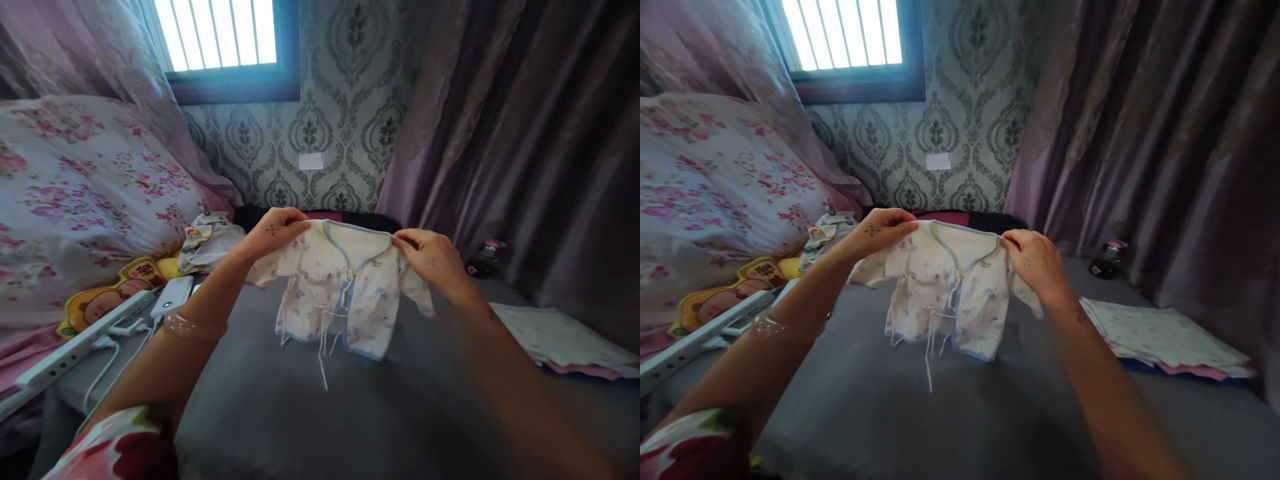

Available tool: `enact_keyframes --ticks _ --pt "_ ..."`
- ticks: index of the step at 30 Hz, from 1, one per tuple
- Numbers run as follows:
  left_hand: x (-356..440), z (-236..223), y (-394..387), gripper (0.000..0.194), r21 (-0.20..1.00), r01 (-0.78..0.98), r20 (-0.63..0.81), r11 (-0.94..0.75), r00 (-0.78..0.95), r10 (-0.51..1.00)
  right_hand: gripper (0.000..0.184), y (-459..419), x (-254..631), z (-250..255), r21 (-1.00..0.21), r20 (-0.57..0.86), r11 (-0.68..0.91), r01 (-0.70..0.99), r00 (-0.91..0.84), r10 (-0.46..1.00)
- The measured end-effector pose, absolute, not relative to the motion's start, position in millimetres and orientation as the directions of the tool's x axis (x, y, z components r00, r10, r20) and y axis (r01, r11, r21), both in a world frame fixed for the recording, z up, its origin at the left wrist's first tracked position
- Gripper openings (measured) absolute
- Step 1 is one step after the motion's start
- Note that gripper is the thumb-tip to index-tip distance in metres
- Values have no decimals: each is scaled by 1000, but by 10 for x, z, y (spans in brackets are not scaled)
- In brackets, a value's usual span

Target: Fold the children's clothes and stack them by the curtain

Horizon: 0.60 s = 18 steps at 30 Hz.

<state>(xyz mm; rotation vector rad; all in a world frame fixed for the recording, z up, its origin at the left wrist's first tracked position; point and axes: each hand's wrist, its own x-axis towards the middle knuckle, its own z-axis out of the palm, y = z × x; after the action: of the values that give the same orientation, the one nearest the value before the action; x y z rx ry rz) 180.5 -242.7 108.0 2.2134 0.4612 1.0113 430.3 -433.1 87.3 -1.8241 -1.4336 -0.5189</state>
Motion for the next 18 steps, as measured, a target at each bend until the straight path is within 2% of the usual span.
enact_keyframes --ticks 3,9,11,15,18 --pt "1849 956 -2355 23 705 52 529 -707 626 573 26 -4276 4350 779 -290 723 -93 952 282 631" --pt "1868 874 -2334 29 778 2 477 -629 649 592 29 -4243 4375 709 -452 632 -56 890 364 684" --pt "1804 947 -2378 31 835 -44 437 -549 660 611 34 -4302 4390 780 -560 566 24 828 361 741" --pt "1709 1059 -2399 33 911 -97 342 -401 721 603 41 -4380 4463 926 -793 373 154 589 270 888" --pt "1775 1027 -2359 30 832 56 362 -552 700 616 40 -4313 4502 936 -782 379 141 607 284 881"
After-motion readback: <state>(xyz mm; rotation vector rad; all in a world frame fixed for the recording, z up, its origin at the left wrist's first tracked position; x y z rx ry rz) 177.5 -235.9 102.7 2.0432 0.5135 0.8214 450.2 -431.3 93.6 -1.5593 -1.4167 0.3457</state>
